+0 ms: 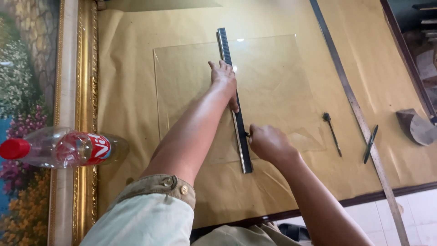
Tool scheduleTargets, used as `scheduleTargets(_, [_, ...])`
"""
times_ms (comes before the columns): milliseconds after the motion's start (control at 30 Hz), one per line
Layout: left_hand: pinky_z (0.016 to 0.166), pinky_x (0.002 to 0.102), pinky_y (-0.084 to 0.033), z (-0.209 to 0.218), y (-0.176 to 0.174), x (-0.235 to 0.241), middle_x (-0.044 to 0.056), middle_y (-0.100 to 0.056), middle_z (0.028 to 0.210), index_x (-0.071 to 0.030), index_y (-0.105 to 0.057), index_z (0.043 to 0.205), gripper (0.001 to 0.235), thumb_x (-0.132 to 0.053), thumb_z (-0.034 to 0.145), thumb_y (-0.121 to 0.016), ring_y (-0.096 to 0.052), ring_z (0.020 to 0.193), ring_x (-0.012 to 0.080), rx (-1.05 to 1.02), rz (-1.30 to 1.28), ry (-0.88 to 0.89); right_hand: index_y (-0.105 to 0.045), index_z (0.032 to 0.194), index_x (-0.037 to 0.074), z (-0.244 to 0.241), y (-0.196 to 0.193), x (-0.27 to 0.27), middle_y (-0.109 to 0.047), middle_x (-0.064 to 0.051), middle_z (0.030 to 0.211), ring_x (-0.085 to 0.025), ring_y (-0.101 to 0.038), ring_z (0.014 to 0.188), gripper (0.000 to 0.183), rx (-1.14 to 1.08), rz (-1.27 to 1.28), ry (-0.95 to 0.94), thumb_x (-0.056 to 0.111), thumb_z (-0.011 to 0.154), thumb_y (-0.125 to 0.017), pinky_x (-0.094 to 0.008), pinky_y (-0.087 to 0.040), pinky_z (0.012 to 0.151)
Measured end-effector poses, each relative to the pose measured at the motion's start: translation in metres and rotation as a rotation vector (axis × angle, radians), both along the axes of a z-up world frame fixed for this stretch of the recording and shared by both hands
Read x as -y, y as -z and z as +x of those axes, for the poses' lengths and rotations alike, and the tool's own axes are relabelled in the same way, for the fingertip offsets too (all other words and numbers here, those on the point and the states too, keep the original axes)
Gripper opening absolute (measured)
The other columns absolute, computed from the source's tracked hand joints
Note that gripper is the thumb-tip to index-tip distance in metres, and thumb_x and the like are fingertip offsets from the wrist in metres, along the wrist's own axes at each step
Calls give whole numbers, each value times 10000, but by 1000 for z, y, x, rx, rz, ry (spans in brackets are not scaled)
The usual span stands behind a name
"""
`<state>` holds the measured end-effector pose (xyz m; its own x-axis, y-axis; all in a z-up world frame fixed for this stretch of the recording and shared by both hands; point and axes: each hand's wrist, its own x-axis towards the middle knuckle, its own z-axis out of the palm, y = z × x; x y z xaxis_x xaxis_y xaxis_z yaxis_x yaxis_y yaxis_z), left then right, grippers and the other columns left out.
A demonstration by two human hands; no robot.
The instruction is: Measuring and scoring a glass pane for cutting using a ruler, pen, and glass cutter.
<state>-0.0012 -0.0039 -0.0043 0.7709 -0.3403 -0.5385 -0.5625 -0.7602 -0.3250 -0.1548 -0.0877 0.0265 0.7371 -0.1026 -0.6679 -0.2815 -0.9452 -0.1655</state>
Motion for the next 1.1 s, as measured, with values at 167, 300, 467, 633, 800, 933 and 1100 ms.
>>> scheduleTargets(167, [1026, 609, -149, -2, -6, -4, 109, -203, 1426, -72, -196, 1374, 1258, -812, 447, -617, -97, 1339, 291, -28, -3, 29, -589, 1069, 153, 117, 39, 11, -609, -177, 1041, -362, -559, 1016, 342, 186, -17, -118, 254, 771, -457, -476, -457, 855])
scheduleTargets(300, [1021, 619, -134, 2, -12, -1, 81, -172, 1436, -96, -175, 1384, 1238, -812, 459, -580, -78, 1336, 294, -58, 46, 39, -643, 993, 129, 224, 60, 19, -632, -161, 994, -347, -584, 983, 311, 256, -62, -207, 254, 764, -474, -462, -471, 832])
scheduleTargets(467, [1011, 636, -108, 4, -4, 1, 75, -176, 1426, -109, -196, 1375, 1177, -776, 488, -588, -86, 1331, 286, -72, 74, 37, -639, 1017, 75, 298, 54, 17, -637, -179, 985, -337, -587, 985, 330, 282, -72, -291, 163, 751, -466, -447, -467, 839])
scheduleTargets(633, [1014, 637, -117, 3, -6, -3, 69, -174, 1424, -115, -174, 1381, 1209, -788, 461, -576, -120, 1319, 271, -87, 39, 18, -655, 967, 50, 334, 81, 24, -647, -186, 894, -344, -615, 905, 314, 295, -106, -327, 101, 704, -491, -452, -491, 767])
scheduleTargets(800, [1015, 626, -103, -3, -20, -4, 96, -157, 1436, -99, -171, 1389, 1143, -763, 544, -562, -86, 1338, 288, -122, 20, 23, -638, 1001, 14, 256, 21, 4, -650, -209, 855, -318, -642, 840, 343, 144, -145, -282, 39, 695, -483, -419, -502, 727])
scheduleTargets(933, [1038, 596, -125, -3, -15, -6, 62, -163, 1448, -111, -175, 1387, 1206, -797, 485, -588, -88, 1348, 251, -60, 28, 15, -632, 1024, 30, 190, 59, 5, -643, -214, 928, -332, -609, 943, 324, 68, -132, -287, 147, 759, -487, -436, -481, 796])
scheduleTargets(1100, [1032, 616, -103, 0, 2, -4, 93, -184, 1441, -91, -178, 1383, 1230, -798, 470, -603, -85, 1344, 274, -42, -20, 17, -646, 993, 106, 48, 37, 10, -630, -213, 954, -392, -571, 970, 346, 105, 65, -144, 203, 743, -426, -506, -476, 802])
